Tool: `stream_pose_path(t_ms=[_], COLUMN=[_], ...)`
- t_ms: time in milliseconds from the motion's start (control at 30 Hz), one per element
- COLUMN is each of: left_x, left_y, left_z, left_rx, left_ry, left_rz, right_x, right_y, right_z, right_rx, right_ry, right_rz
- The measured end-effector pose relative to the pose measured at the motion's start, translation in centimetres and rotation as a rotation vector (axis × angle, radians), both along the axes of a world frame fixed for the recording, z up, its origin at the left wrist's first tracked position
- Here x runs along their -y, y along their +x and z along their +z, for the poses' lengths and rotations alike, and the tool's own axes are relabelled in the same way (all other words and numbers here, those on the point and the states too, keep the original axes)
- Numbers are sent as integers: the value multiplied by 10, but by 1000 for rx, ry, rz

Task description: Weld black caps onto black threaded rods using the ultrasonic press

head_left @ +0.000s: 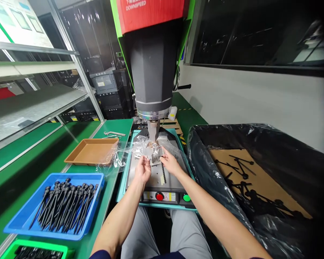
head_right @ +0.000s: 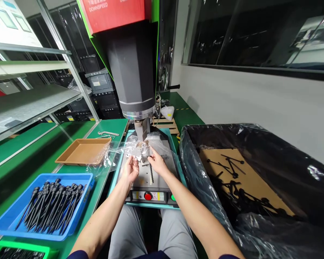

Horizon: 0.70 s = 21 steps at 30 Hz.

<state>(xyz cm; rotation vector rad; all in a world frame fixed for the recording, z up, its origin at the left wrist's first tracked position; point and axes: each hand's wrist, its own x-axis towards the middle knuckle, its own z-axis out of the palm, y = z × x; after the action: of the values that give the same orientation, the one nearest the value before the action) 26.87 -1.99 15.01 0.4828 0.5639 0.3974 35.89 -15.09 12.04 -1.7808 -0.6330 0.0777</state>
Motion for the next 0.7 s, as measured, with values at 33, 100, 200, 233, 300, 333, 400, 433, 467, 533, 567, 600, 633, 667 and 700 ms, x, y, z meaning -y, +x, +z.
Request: stream_pose_path(t_ms=[33,100,200,233,300,333,400,433,467,533,567,600,633,667,700], left_x=[4,10,11,9,5,4,1,1,0,-1,-1,-2,-3,-3,-4], left_y=[2,5,9,10,11,11,12,12,12,13,13,14,14,15,15], left_z=[2,4,4,4,4,5,6,7,8,10,11,12,12,13,14], left_rx=[33,88,104,103,99,98,95,95,93,87,85,85,85,86,85], left_ry=[4,16,65,82,113,130,166,181,192,199,198,195,189,181,174], left_rz=[-3,-12,-36,-43,-55,-61,-67,-66,-65,-64,-66,-68,-69,-69,-69], right_x=[1,1,-1,-2,-4,-6,-11,-14,-17,-25,-29,-33,-37,-40,-43], right_y=[3,6,9,9,10,12,16,19,23,30,34,38,42,46,49], right_z=[1,5,11,14,21,25,32,35,37,40,40,39,38,37,36], right_rx=[47,116,181,216,300,344,405,417,421,409,397,386,375,362,345], right_ry=[-9,-19,-4,7,34,44,36,19,-4,-44,-58,-68,-75,-82,-87], right_rz=[-14,-32,-17,-11,-9,-11,-27,-37,-47,-61,-62,-59,-56,-59,-66])
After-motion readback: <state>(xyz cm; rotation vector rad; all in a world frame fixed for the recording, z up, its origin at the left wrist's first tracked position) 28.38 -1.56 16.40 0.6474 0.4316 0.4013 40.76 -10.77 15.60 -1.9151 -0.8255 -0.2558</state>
